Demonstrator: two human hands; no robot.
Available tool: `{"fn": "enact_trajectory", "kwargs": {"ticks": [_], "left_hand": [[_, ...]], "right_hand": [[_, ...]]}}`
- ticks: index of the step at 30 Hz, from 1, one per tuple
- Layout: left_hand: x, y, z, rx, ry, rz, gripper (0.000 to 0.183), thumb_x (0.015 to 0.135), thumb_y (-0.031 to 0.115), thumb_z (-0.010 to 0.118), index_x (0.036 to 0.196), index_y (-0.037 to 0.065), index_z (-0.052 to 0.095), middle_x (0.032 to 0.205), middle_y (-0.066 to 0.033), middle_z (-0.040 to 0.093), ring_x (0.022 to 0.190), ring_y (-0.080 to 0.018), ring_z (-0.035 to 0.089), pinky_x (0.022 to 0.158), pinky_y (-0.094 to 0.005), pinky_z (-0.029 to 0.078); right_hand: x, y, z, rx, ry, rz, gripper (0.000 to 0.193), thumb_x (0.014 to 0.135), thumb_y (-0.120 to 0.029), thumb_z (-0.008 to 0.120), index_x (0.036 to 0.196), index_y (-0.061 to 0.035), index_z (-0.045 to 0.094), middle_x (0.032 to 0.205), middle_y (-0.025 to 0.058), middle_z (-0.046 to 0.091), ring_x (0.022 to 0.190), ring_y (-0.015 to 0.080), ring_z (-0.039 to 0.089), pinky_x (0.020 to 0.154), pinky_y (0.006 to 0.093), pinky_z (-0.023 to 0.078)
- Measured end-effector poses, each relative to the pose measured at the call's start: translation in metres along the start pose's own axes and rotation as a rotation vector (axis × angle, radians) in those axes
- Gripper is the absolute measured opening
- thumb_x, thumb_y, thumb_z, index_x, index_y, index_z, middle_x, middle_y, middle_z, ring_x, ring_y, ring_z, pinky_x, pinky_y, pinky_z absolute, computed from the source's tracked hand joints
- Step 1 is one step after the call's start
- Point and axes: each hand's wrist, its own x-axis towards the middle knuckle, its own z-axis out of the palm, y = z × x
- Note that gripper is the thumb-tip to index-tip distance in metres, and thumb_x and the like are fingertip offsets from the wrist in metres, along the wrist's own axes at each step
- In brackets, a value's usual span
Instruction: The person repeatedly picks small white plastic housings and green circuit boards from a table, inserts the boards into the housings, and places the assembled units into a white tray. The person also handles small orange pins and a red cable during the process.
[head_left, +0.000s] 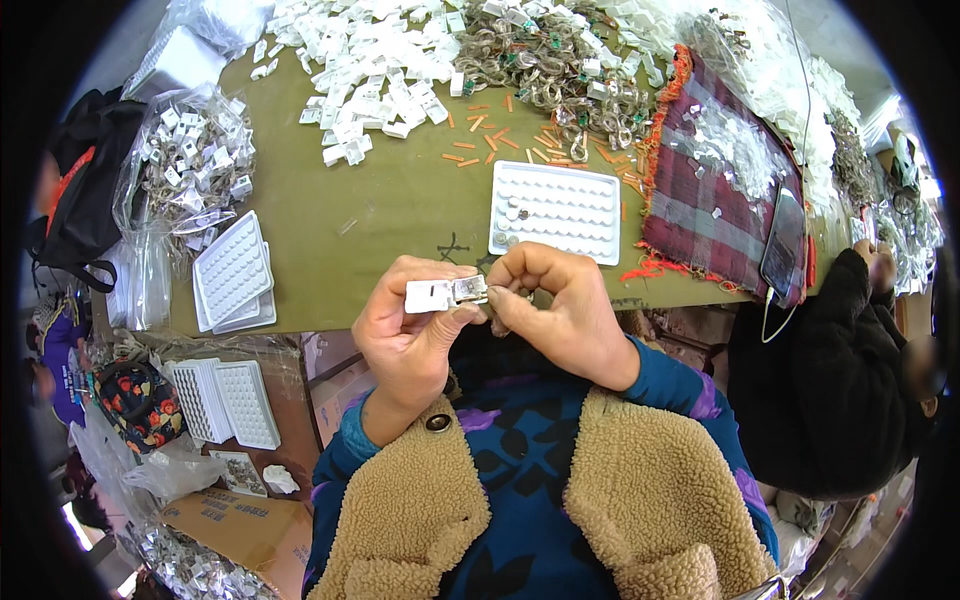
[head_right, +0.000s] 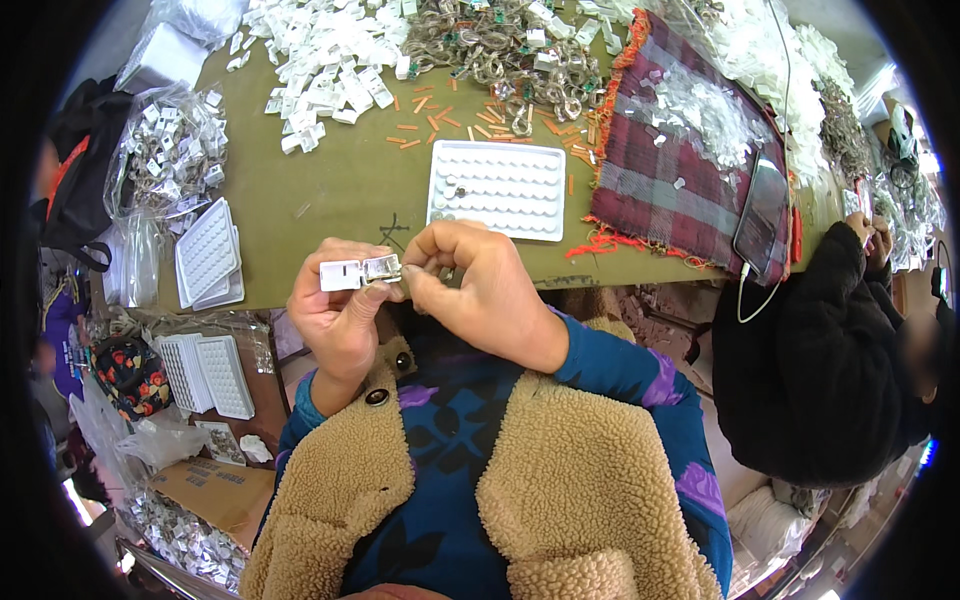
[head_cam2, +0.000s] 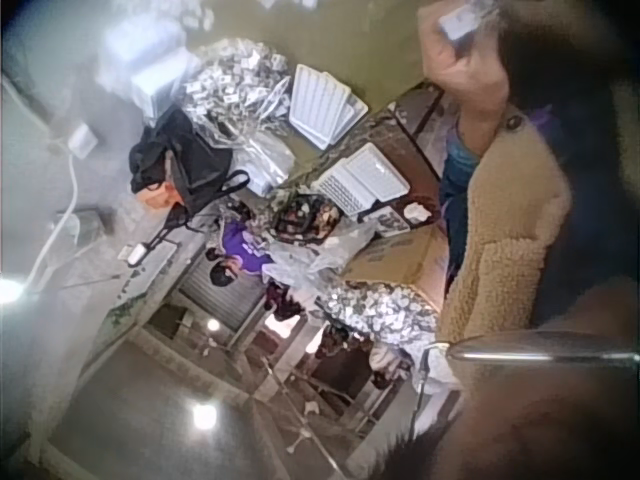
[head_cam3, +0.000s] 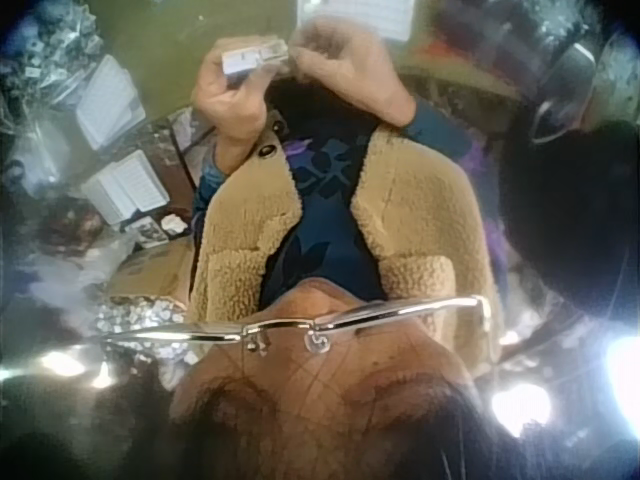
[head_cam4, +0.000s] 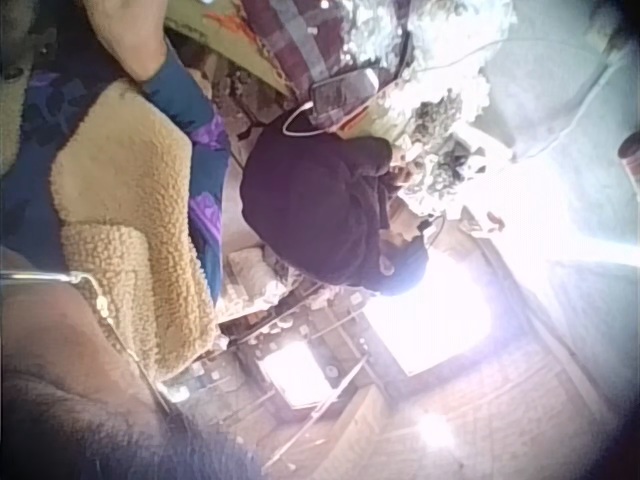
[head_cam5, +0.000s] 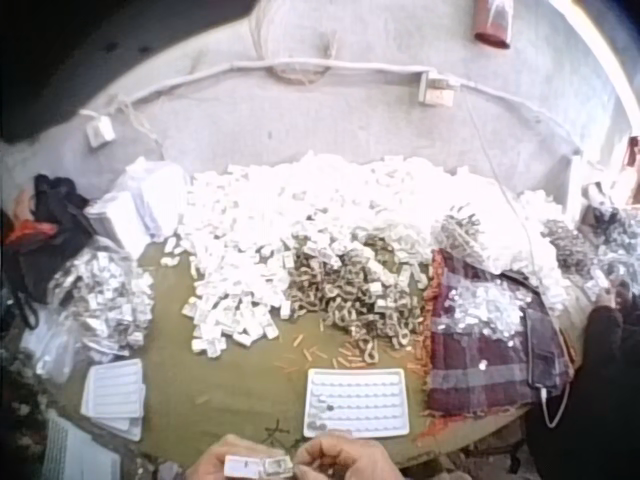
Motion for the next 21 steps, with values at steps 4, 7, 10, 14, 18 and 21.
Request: {"fn": "enact_trajectory", "kwargs": {"ticks": [4,7,10,14,18,21], "left_hand": [[0.001,0.000,-0.001,-0.287,-0.055,-0.192,0.025,0.094,0.009,0.067,0.110,-0.007,0.059,0.101,-0.0163,0.066,0.075,-0.0156,0.066,0.063,-0.0256,0.057],[0.000,0.002,-0.003,-0.437,-0.024,-0.452,0.028,0.099,0.015,0.060,0.115,-0.008,0.058,0.099,-0.0175,0.067,0.070,-0.0154,0.066,0.057,-0.0247,0.055],[-0.001,-0.004,-0.001,-0.503,-0.019,-0.494,0.027,0.100,0.014,0.057,0.118,-0.006,0.058,0.096,-0.0167,0.068,0.067,-0.0154,0.064,0.056,-0.0252,0.054],[-0.003,-0.010,-0.002,-0.450,-0.020,-0.503,0.025,0.100,0.013,0.057,0.118,-0.006,0.059,0.095,-0.0145,0.068,0.068,-0.0156,0.064,0.059,-0.0269,0.056],[-0.004,-0.016,0.002,-0.358,-0.006,-0.447,0.024,0.099,0.010,0.059,0.118,-0.006,0.059,0.096,-0.0122,0.068,0.070,-0.0150,0.065,0.061,-0.0275,0.057],[-0.004,-0.015,0.005,-0.306,0.048,-0.454,0.024,0.096,0.006,0.061,0.117,-0.007,0.059,0.096,-0.0117,0.069,0.075,-0.0156,0.067,0.066,-0.0288,0.060]], "right_hand": [[-0.002,0.001,-0.002,0.410,-0.072,0.145,0.011,0.090,-0.002,0.065,0.092,0.0069,0.060,0.081,0.0072,0.068,0.073,0.0109,0.065,0.064,0.0240,0.052],[-0.005,0.008,0.001,0.197,0.018,0.064,0.012,0.089,-0.003,0.067,0.092,0.0065,0.060,0.083,0.0073,0.068,0.072,0.0097,0.064,0.064,0.0232,0.052],[-0.009,0.014,0.001,0.149,0.042,0.087,0.013,0.085,0.000,0.068,0.094,0.0049,0.060,0.089,0.0111,0.068,0.078,0.0144,0.066,0.068,0.0271,0.052],[-0.011,0.014,-0.004,-0.365,0.269,-0.471,0.020,0.079,0.007,0.065,0.097,0.0010,0.062,0.099,0.0164,0.061,0.090,0.0311,0.063,0.078,0.0358,0.050],[-0.012,0.011,-0.004,-0.441,0.166,-0.567,0.018,0.080,0.010,0.063,0.095,0.0012,0.067,0.101,0.0135,0.060,0.086,0.0237,0.064,0.075,0.0316,0.053],[-0.010,0.012,-0.001,-0.409,0.154,-0.531,0.019,0.080,0.010,0.063,0.097,0.0019,0.067,0.102,0.0141,0.059,0.084,0.0236,0.064,0.071,0.0318,0.054]]}}
